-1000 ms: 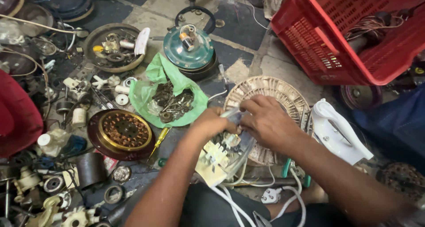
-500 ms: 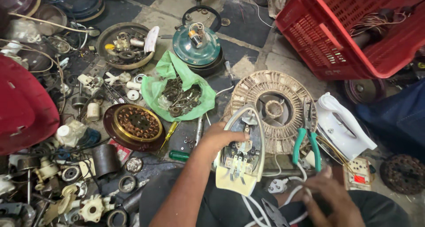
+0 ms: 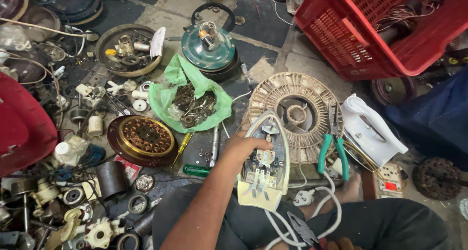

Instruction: The person sits on the floor of a repair workshop and repairs an electric iron, using pliers to grip and work on the iron's metal soleplate and heating element assembly, repositioning the iron and its parts while handling screws and wires among scattered appliance parts.

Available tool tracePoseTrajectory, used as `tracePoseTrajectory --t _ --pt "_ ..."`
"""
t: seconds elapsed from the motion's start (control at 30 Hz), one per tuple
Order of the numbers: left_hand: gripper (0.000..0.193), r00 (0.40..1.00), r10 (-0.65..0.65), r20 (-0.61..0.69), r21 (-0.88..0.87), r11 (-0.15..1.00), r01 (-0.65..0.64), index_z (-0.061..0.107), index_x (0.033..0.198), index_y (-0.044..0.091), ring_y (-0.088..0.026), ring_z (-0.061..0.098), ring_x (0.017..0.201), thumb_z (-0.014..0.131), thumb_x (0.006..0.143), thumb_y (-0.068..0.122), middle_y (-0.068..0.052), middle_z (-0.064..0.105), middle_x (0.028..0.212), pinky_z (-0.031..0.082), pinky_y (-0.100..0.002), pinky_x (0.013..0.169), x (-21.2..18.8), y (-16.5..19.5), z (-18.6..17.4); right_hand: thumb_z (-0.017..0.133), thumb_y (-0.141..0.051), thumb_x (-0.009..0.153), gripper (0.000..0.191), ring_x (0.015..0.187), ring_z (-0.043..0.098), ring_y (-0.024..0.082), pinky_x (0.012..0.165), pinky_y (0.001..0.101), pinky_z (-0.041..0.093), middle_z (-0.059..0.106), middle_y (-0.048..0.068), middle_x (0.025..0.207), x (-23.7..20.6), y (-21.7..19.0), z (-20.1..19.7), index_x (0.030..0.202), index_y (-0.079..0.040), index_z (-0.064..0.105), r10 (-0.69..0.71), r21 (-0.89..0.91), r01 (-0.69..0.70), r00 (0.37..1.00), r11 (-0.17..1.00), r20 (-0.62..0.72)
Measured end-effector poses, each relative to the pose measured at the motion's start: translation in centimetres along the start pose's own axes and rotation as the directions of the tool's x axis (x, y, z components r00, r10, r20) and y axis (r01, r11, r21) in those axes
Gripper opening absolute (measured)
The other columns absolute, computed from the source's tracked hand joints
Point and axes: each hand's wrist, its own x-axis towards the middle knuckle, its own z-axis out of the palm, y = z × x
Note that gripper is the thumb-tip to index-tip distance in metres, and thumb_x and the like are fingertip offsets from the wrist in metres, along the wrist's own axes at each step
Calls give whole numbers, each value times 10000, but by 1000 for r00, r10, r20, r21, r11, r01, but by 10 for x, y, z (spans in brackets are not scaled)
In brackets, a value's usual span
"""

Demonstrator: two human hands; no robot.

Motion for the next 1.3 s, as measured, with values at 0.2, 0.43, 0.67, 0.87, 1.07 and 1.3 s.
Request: tracePoseTrajectory --t 0.2,0.43,0.67,0.87,1.07,1.3 --pt "412 996 91 23 -134 987 -87 766 1038 20 -190 738 749 764 629 -34 -87 783 894 591 -341 722 4 -9 3 585 -286 1065 337 1036 682 190 972 310 538 710 105 1119 47 -48 48 1156 27 673 165 613 127 903 779 -396" --pt "424 998 55 -9 -44 998 -55 766 1035 -24 -208 731 760 808 614 11 -107 782 895 583 -341 722 -3 -1 9 511 -256 1075 317 1110 646 208 985 344 528 647 139 1207 34 -63 45 1247 6 560 -47 388 137 972 912 -231" --pt "483 979 201 -19 248 950 -190 748 1070 13 -136 740 818 893 623 122 -70 795 949 591 -303 787 -24 6 14 446 -333 1125 396 1123 641 220 1033 367 486 642 121 1247 37 -69 40 1326 -15 572 210 701 -57 968 711 -135" --pt "426 982 185 31 192 963 -187 768 1040 26 -133 726 783 864 633 109 -58 790 903 582 -304 752 -23 9 18 492 -252 1098 373 1043 649 204 959 329 484 656 114 1175 34 -57 41 1331 26 578 197 648 -117 979 753 -52" --pt "398 974 220 -61 437 883 -172 794 968 31 -196 741 726 852 595 157 -106 798 840 570 -339 719 -31 21 29 537 -172 1071 359 963 657 188 884 291 482 669 107 1104 7 -22 -76 1335 67 583 362 -50 -417 715 907 598" --pt "405 931 357 -70 695 687 -211 750 974 110 -362 720 880 859 621 275 -159 759 908 556 -468 784 -58 42 43 608 -32 973 365 892 650 185 803 290 516 652 109 1018 -2 -4 -163 1318 84 582 370 -111 -732 203 673 907"
